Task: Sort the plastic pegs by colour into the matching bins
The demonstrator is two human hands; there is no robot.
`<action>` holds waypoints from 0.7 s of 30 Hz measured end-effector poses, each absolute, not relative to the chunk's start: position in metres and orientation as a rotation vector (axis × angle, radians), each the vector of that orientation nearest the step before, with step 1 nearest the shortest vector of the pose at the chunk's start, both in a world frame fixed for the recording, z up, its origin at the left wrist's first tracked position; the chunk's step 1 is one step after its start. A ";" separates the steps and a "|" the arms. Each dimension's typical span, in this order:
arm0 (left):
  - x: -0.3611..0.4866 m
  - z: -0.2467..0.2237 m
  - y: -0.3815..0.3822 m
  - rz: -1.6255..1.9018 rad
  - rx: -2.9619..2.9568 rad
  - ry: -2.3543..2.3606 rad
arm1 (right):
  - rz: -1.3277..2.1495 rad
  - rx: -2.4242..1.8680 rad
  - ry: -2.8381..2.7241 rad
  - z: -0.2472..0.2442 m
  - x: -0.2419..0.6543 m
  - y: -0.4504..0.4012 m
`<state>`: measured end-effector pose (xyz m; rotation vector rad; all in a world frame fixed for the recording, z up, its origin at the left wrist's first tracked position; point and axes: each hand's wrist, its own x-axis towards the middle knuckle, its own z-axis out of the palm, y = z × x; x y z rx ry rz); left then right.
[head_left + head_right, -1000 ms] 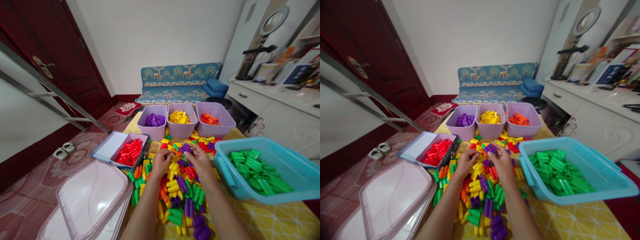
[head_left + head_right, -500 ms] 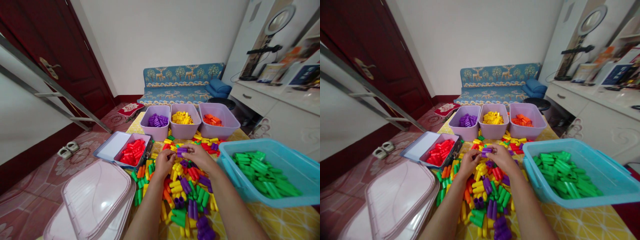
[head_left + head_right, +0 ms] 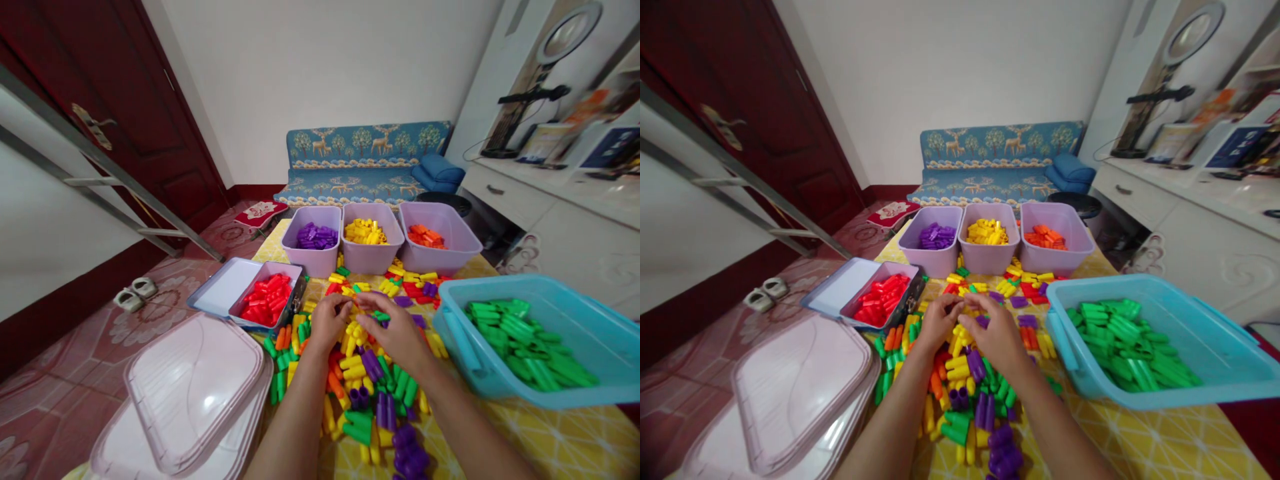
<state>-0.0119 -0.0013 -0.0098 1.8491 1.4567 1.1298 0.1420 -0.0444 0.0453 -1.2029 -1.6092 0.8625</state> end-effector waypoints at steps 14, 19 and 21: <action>-0.012 0.041 -0.015 1.315 1.527 1.167 | 0.173 -1.711 -2.119 -0.002 0.157 -0.040; -0.011 0.064 -0.033 1.229 1.830 1.341 | 0.066 -1.678 -2.002 0.002 0.173 -0.048; -0.017 0.064 -0.055 1.185 1.967 1.499 | 0.047 -1.628 -2.049 0.003 0.182 -0.079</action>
